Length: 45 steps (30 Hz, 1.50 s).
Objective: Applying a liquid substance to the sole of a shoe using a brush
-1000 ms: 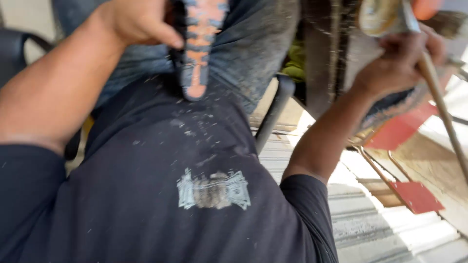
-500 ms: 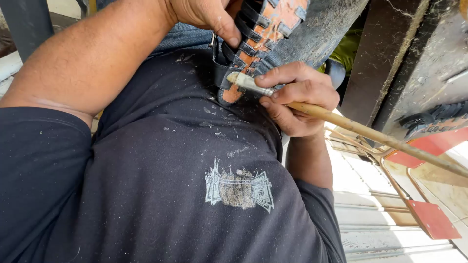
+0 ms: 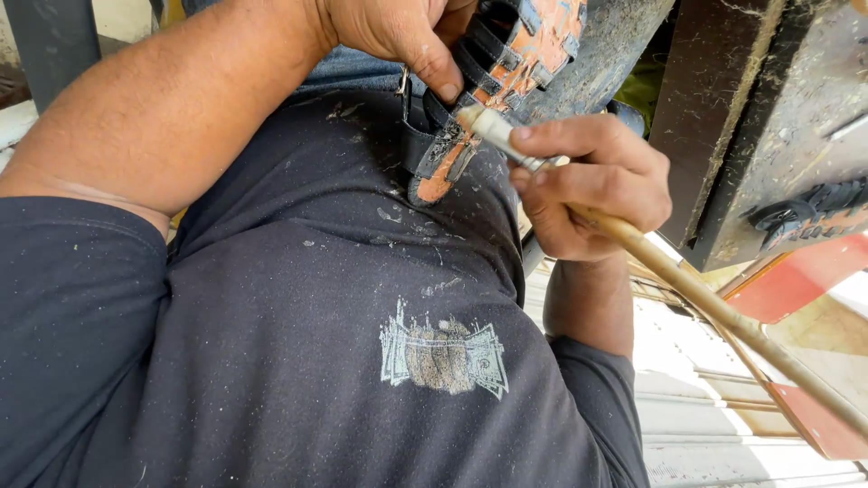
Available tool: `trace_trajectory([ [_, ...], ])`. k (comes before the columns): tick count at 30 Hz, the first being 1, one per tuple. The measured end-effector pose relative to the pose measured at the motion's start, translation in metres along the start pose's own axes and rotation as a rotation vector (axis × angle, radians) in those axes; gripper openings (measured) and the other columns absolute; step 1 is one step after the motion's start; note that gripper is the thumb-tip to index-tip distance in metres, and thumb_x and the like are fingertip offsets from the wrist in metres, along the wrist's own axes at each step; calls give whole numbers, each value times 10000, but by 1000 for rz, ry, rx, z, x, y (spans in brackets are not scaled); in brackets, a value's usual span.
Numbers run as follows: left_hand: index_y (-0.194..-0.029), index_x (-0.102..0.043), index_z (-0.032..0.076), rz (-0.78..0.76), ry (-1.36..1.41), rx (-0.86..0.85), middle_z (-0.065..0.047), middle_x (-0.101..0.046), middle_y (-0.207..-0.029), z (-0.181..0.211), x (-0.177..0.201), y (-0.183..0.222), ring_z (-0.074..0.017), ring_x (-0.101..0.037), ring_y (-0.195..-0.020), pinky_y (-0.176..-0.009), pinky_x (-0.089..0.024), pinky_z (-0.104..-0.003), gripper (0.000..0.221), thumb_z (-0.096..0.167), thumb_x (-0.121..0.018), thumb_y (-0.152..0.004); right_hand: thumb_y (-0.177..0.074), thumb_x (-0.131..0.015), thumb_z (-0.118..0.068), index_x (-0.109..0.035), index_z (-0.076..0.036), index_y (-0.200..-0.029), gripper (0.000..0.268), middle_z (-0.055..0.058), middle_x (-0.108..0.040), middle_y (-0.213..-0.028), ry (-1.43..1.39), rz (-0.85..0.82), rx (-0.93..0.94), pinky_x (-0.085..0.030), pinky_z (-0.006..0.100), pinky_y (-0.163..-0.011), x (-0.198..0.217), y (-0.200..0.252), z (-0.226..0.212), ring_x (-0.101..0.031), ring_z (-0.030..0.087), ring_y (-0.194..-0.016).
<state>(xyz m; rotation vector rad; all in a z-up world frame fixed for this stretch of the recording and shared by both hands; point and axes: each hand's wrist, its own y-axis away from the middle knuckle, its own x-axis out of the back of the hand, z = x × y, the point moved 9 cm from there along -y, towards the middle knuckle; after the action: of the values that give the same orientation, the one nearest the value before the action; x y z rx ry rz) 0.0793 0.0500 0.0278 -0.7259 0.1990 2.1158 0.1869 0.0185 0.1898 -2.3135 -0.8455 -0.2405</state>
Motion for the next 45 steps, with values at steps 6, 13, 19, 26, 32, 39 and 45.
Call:
trace_trajectory([
  [6, -1029, -634, 44, 54, -171, 42, 4, -614, -945, -32, 24, -3, -107, -584, -830, -726, -457, -230, 421, 250, -829, -718, -915, -718, 30, -636, -21, -832, 128, 283, -708, -943, 45, -63, 9, -594, 358, -640, -3, -7, -10, -728, 313, -729],
  [13, -562, -363, 125, 130, -457, 106, 32, -256, -543, -32, 36, 0, -108, -207, -486, -472, -131, -279, 549, 374, -834, -695, -913, -719, 32, -635, -9, -842, 117, 289, -704, -932, 37, -67, 25, -625, 367, -659, -1, -13, -10, -728, 317, -725],
  [19, -662, -429, 89, 198, -451, 81, 31, -335, -627, -50, 50, 4, -92, -292, -537, -482, -183, -267, 511, 367, -853, -729, -897, -717, 11, -676, -20, -821, 92, 265, -708, -888, -101, -101, 58, -604, 302, -605, -8, -10, -5, -749, 268, -740],
  [26, -662, -438, 113, 222, -450, 132, 44, -331, -630, -53, 48, 4, -86, -285, -530, -469, -187, -262, 478, 343, -854, -717, -915, -715, -27, -670, -36, -848, 81, 251, -718, -927, -119, -152, -24, -599, 308, -599, -19, -4, -7, -738, 253, -702],
  [32, -1209, -631, 74, 144, -113, 65, 35, -686, -986, -48, 32, 0, -81, -684, -863, -735, -596, -218, 538, 261, -827, -744, -930, -682, -35, -674, -33, -857, 73, 245, -714, -914, -184, -198, 1, -618, 318, -605, -26, -2, -11, -754, 275, -727],
  [39, -922, -506, 98, 157, -217, 94, 18, -509, -829, -42, 32, 0, -111, -494, -707, -627, -403, -252, 409, 254, -827, -723, -922, -672, 23, -678, -7, -860, 69, 231, -699, -891, -143, -146, 146, -663, 297, -591, -16, 1, -11, -756, 289, -789],
  [45, -1222, -620, -12, 44, -74, 47, -87, -729, -1125, -14, 5, -5, -190, -739, -960, -841, -640, -285, 530, 180, -790, -758, -926, -701, -17, -677, -30, -846, 84, 262, -719, -906, 46, -149, 79, -603, 311, -566, -11, -15, -21, -744, 259, -686],
])
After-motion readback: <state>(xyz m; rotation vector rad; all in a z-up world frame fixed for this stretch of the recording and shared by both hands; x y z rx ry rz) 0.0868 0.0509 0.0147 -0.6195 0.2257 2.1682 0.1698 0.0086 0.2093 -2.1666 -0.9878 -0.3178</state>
